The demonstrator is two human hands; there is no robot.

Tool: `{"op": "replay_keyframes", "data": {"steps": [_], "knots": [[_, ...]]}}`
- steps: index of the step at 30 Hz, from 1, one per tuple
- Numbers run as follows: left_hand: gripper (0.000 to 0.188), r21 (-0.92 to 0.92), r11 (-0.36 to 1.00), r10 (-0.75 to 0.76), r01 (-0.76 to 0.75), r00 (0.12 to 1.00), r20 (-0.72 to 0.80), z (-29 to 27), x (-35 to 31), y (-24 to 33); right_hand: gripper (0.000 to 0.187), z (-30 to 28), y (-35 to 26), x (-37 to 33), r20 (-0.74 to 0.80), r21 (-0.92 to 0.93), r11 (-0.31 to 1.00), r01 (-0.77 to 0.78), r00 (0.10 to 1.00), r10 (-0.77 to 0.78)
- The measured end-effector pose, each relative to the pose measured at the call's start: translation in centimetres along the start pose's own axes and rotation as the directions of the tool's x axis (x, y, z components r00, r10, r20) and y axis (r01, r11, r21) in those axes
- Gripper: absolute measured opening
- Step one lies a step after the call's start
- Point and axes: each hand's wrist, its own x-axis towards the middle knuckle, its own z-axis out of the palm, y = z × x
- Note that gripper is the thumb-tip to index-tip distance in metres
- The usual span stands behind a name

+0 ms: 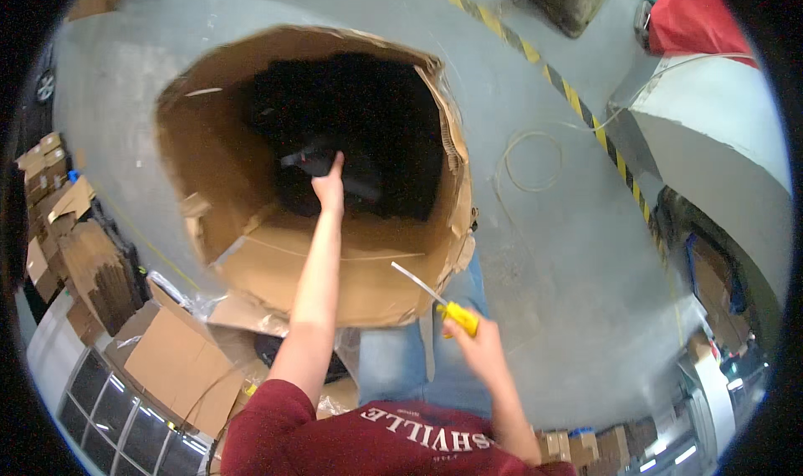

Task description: The person is sorting black items from a large cardboard container into a smaller one, using an air blow gun.

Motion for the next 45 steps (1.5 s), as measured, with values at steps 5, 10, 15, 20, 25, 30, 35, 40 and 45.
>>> {"op": "replay_keyframes", "data": {"steps": [5, 10, 15, 20, 25, 30, 35, 40, 45], "knots": [[0.051, 0.138, 0.976, 0.191, -0.166, 0.962, -0.196, -5.7, -10.9, 14.1, 0.034, -3.4, -0.7, -0.7, -0.248, -0.092, 0.985, 0.145, 0.955, -0.164], [0.064, 0.059, 0.992, 0.124, -0.109, 0.845, -0.521, -12.1, -17.0, 19.9, 0.041, -4.6, -9.4, -3.7, 0.012, -0.237, 0.945, 0.224, 0.974, -0.227], [0.073, -0.370, 0.929, -0.213, -0.003, 0.813, -0.542, -15.4, -21.1, 21.4, 0.048, -4.4, -15.0, -7.4, 0.370, -0.440, 0.815, 0.378, 0.903, -0.220], [0.060, -0.862, 0.506, -0.134, -0.034, 0.984, -0.117, -17.8, -21.9, 18.2, 0.053, -4.6, -14.2, -8.0, 0.323, -0.527, 0.702, 0.479, 0.877, -0.356], [0.058, -0.951, 0.289, 0.116, 0.108, 0.982, 0.146, -16.7, -20.8, 16.8, 0.043, -6.2, -14.6, -8.3, 0.324, -0.602, 0.697, 0.391, 0.917, -0.234], [0.052, -0.886, 0.457, 0.298, -0.080, 0.952, 0.067, -18.5, -18.2, 14.3, 0.050, -5.6, -16.8, -9.3, 0.408, -0.547, 0.759, 0.352, 0.904, -0.125], [0.053, -0.911, 0.305, -0.084, 0.277, 0.961, 0.264, -15.7, -21.5, 20.9, 0.051, -7.6, -16.4, -7.6, 0.367, -0.560, 0.770, 0.305, 0.925, -0.099], [0.055, -0.826, 0.550, 0.190, 0.122, 0.945, 0.266, -17.4, -23.6, 20.9, 0.052, -6.8, -17.0, -7.8, 0.144, -0.427, 0.813, 0.397, 0.917, -0.372], [0.055, -0.733, 0.675, 0.013, 0.080, 0.993, 0.120, -16.3, -23.3, 21.6, 0.048, -5.5, -18.2, -8.9, 0.376, -0.499, 0.747, 0.439, 0.886, -0.270]]}}
